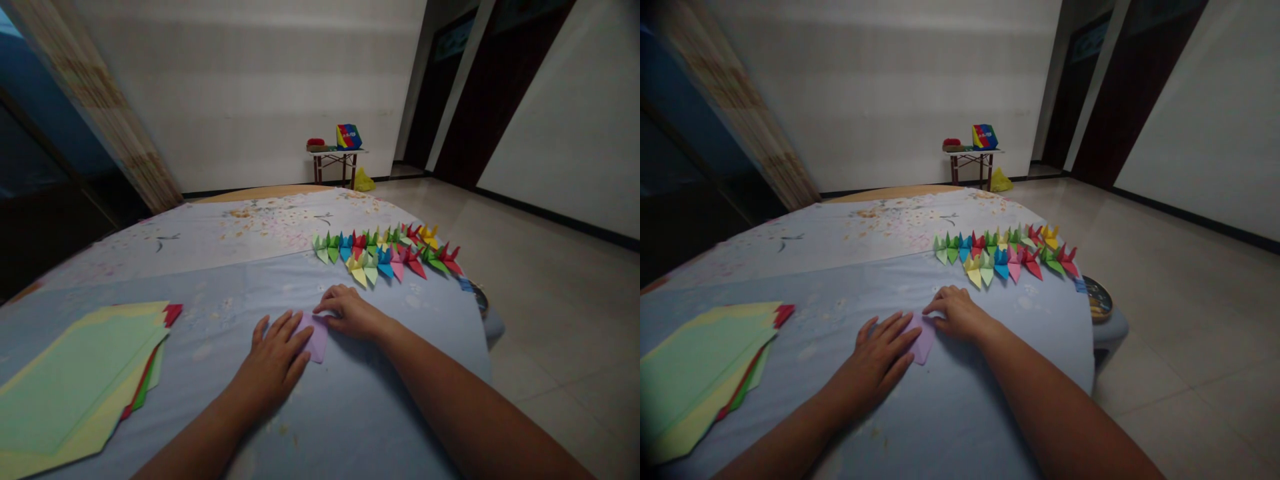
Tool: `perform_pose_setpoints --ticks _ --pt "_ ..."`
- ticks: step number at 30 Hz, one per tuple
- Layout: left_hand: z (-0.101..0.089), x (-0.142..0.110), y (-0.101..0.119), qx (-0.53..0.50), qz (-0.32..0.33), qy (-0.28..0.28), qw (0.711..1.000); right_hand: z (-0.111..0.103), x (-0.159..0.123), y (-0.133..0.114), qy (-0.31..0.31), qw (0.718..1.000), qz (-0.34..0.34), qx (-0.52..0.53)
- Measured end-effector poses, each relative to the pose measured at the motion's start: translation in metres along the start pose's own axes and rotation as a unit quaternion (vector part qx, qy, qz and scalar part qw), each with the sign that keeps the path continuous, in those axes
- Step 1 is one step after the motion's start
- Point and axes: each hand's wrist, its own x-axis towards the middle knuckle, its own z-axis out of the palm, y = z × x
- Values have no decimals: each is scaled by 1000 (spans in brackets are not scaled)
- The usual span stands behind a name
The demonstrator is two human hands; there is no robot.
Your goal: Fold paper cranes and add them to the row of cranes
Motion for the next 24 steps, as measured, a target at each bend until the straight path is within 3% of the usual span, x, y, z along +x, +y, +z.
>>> perform_pose_setpoints --ticks 11,20,24 --pt "1 1 1 -6 2 2 1000 6 2 -18 -40 993 -27 -111" --pt "0 0 1 -16 -9 -9 1000 -21 -13 -10 -107 986 1 -130" --pt "1 0 1 -20 -7 -3 1000 -30 -18 -7 -79 991 16 -112"
